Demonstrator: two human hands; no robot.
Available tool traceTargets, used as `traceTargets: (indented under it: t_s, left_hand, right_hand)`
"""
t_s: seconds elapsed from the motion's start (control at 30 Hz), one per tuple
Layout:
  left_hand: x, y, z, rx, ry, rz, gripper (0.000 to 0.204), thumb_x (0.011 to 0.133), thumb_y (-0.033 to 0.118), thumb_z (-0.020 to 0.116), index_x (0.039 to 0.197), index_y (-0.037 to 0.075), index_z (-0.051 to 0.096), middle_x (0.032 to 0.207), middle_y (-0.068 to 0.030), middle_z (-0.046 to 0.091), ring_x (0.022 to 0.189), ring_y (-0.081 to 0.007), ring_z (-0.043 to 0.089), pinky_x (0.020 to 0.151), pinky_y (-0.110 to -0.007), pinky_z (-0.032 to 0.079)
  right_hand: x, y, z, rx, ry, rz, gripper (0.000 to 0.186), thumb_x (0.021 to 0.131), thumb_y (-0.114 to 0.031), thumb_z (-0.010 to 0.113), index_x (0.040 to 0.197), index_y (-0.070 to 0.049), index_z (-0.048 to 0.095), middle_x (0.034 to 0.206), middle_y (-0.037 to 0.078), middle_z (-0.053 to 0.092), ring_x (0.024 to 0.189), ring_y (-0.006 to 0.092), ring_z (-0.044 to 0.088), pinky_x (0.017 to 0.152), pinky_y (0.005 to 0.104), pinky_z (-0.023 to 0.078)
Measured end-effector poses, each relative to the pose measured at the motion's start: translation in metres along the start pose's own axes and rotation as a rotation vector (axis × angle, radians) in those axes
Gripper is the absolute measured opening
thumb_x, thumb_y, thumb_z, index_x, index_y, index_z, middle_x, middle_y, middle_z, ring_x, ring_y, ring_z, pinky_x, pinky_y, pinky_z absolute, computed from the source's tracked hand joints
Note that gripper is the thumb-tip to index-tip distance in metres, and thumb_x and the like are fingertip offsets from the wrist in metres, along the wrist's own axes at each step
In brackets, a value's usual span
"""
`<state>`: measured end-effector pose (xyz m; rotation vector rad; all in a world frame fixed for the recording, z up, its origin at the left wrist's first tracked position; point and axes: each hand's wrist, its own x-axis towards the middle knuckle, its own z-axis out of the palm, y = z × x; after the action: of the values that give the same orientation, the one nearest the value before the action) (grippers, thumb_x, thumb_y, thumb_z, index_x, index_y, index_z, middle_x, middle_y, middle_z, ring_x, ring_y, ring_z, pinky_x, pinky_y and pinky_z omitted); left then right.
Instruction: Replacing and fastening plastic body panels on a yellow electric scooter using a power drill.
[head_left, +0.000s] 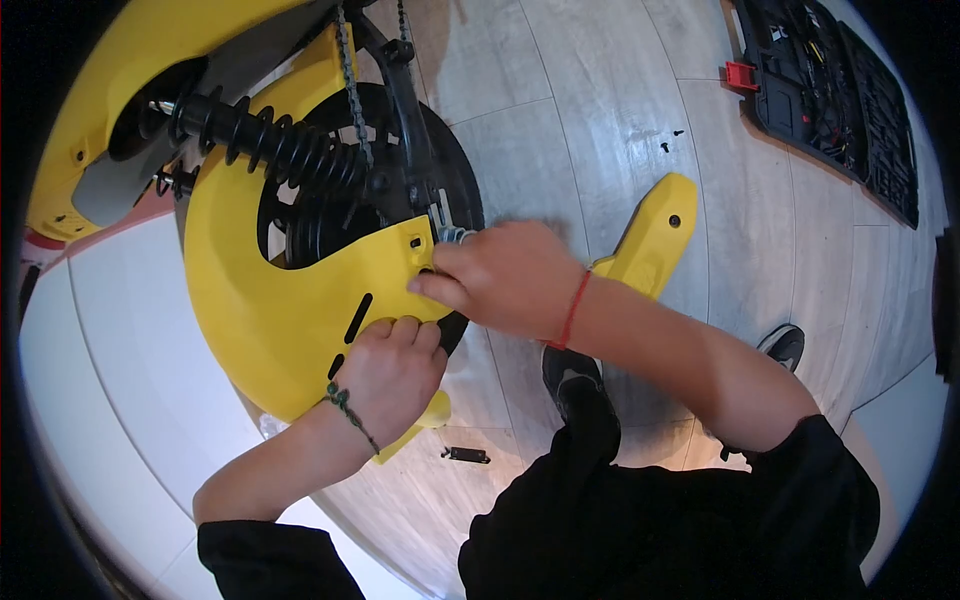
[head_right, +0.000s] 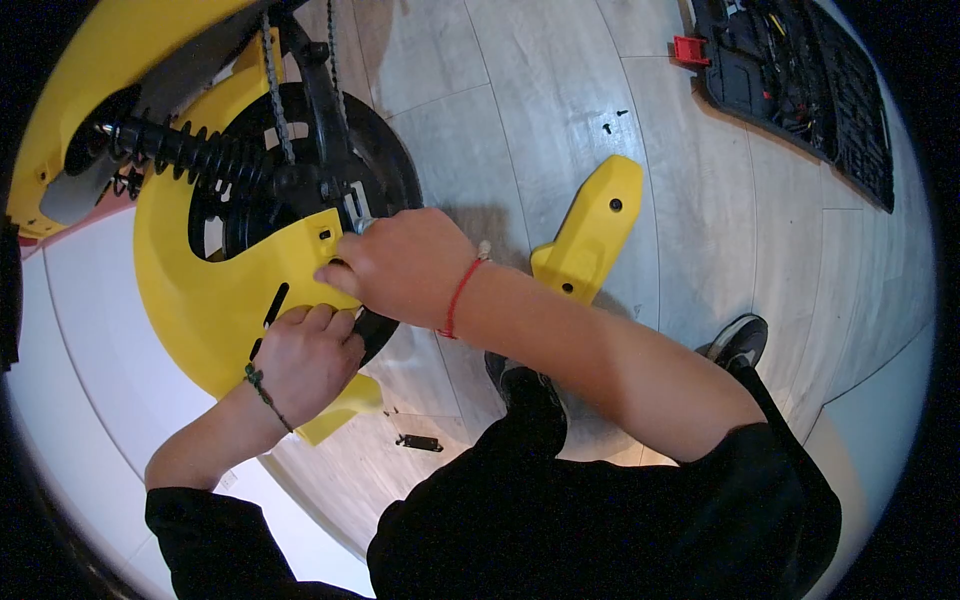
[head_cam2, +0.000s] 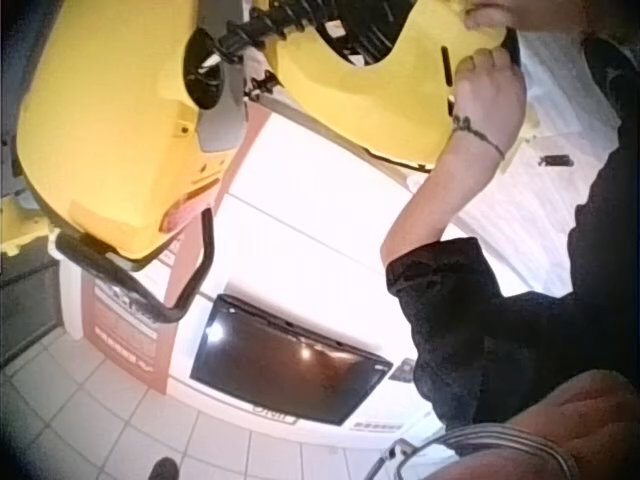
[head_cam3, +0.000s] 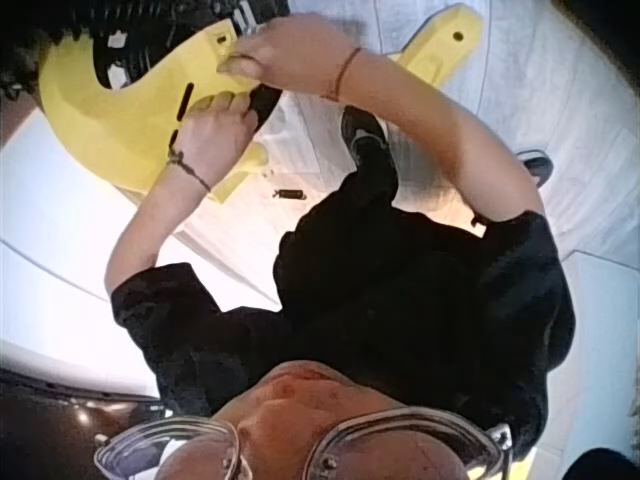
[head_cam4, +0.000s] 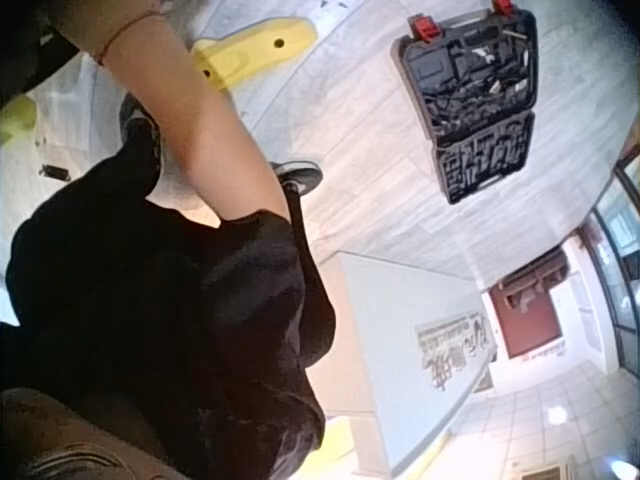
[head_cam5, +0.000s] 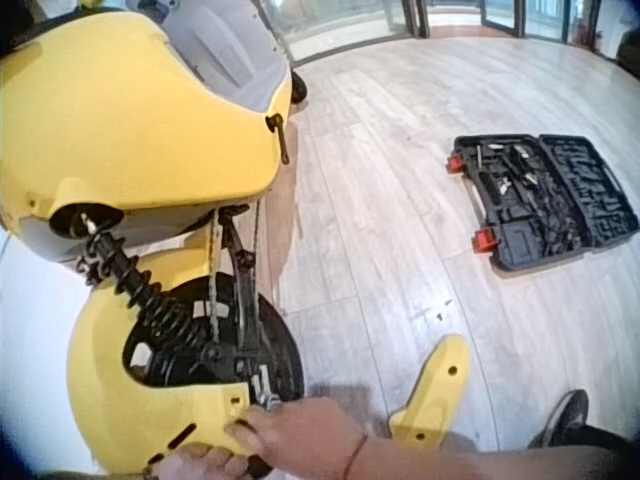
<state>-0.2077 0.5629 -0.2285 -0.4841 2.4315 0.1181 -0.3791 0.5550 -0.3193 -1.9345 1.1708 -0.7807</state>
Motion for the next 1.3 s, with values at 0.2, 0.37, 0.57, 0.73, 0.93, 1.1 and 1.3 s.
traceTargets:
  t_s: [0.2, 0.37, 0.57, 0.73, 0.93, 1.1, 1.3]
  left_hand:
    - [0.001, -0.001, 0.001, 0.020, 0.009, 0.012, 0.007, 0.071, 0.015, 0.066, 0.070, 0.009, 0.067, 0.078, -0.0058, 0.060, 0.075, -0.0174, 0.059, 0.066, -0.030, 0.049]
    - [0.001, -0.001, -0.004, 0.012, -0.018, 0.011, 0.007, 0.072, 0.016, 0.066, 0.070, 0.009, 0.067, 0.080, -0.0055, 0.060, 0.076, -0.0173, 0.059, 0.067, -0.029, 0.048]
    - [0.000, -0.002, 0.000, -0.014, -0.009, 0.011, 0.008, 0.071, 0.016, 0.066, 0.070, 0.009, 0.067, 0.078, -0.0052, 0.059, 0.076, -0.0170, 0.059, 0.067, -0.030, 0.048]
    - [0.001, -0.001, -0.004, 0.020, -0.016, 0.019, 0.008, 0.071, 0.016, 0.066, 0.071, 0.009, 0.067, 0.079, -0.0049, 0.059, 0.076, -0.0171, 0.059, 0.066, -0.029, 0.048]
    - [-0.001, -0.002, -0.003, 0.017, -0.009, 0.019, 0.008, 0.071, 0.016, 0.065, 0.071, 0.009, 0.067, 0.079, -0.0046, 0.059, 0.076, -0.0169, 0.058, 0.066, -0.029, 0.048]
    - [0.000, -0.002, -0.001, 0.020, -0.003, 0.023, 0.007, 0.072, 0.016, 0.066, 0.071, 0.009, 0.067, 0.079, -0.0047, 0.060, 0.076, -0.0167, 0.059, 0.065, -0.029, 0.048]
    - [0.000, -0.001, -0.003, 0.029, -0.002, 0.016, 0.007, 0.071, 0.015, 0.066, 0.071, 0.008, 0.067, 0.077, -0.0047, 0.060, 0.076, -0.0162, 0.060, 0.065, -0.029, 0.049]
  right_hand:
    - [0.004, 0.004, 0.006, 0.006, -0.004, -0.061, 0.026, 0.088, -0.032, 0.057, 0.077, -0.008, 0.059, 0.061, 0.011, 0.059, 0.057, 0.0315, 0.060, 0.055, 0.0406, 0.048]
    - [0.002, 0.004, 0.002, 0.007, 0.106, -0.086, 0.024, 0.087, -0.029, 0.059, 0.076, -0.007, 0.058, 0.060, 0.011, 0.059, 0.057, 0.0304, 0.060, 0.053, 0.0404, 0.047]
    - [0.003, 0.002, 0.006, -0.057, 0.083, -0.079, 0.022, 0.086, -0.026, 0.061, 0.076, -0.007, 0.057, 0.058, 0.011, 0.058, 0.054, 0.0286, 0.060, 0.049, 0.0400, 0.046]
    - [0.000, 0.005, 0.004, 0.008, 0.120, -0.076, 0.022, 0.089, -0.026, 0.057, 0.077, -0.007, 0.058, 0.058, 0.010, 0.057, 0.054, 0.0271, 0.060, 0.048, 0.0389, 0.047]
    - [-0.001, 0.005, 0.001, -0.079, -0.171, -0.006, 0.028, 0.086, -0.032, 0.061, 0.084, -0.004, 0.059, 0.072, 0.013, 0.063, 0.066, 0.0274, 0.064, 0.057, 0.0394, 0.049]
    - [0.002, 0.001, -0.003, 0.237, -0.064, 0.221, 0.035, 0.086, -0.034, 0.063, 0.083, 0.000, 0.056, 0.082, 0.017, 0.065, 0.072, 0.0318, 0.064, 0.063, 0.0385, 0.049]
    - [-0.005, 0.001, 0.023, 0.449, 0.035, 0.224, 0.033, 0.086, -0.031, 0.064, 0.080, 0.000, 0.054, 0.076, 0.016, 0.058, 0.070, 0.0326, 0.059, 0.064, 0.0390, 0.046]
